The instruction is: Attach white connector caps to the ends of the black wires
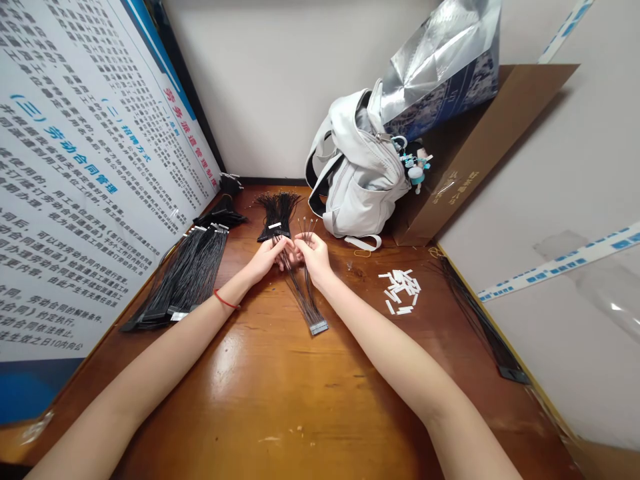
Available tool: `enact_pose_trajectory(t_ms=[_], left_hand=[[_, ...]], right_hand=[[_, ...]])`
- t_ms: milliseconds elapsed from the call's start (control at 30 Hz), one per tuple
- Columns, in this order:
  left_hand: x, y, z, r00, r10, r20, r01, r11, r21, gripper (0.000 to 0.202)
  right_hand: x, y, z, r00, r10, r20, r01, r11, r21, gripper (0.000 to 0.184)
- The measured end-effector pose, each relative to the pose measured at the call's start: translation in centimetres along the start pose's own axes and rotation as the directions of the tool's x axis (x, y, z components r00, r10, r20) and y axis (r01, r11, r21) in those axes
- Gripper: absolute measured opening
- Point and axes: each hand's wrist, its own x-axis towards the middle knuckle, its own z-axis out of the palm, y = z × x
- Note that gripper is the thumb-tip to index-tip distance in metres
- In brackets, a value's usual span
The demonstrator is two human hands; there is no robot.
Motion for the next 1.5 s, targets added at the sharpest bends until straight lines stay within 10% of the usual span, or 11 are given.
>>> enact_pose_trajectory(t_ms=[300,600,867,1133,1500], left_hand=[[-0.1,-0.1,0.2,0.984,0.038,0.174,-0.052,0.996,0.074,0.049],[0.2,-0.6,-0.2,0.946,0.008,-0.323,-0.049,0.992,-0.120,0.035],[0.3,-0.7,-0.1,0.958,0.133,-0.255,-0.160,0.983,-0.087,0.043],[-0.2,-1.0,0.8,0.867,0.057,-0.495,-0.148,0.978,-0.146,0.036],[-0.2,-0.8,0.9,0.872,0.115,-0.475,-0.182,0.978,-0.097,0.027]], right_hand=[[-0.4,-0.8,0.1,0.980,0.056,0.193,-0.061,0.998,0.016,0.041],[0.4,0.5,-0.3,0.997,-0.053,-0.057,0.051,0.998,-0.049,0.037],[0.0,0.6,-0.3,0.997,-0.045,-0.062,0.039,0.995,-0.095,0.040],[-0.4,0.5,0.1,0.998,-0.062,-0.025,0.058,0.987,-0.151,0.037],[-0.1,1.1,-0.1,0.994,-0.103,-0.034,0.094,0.974,-0.207,0.032]])
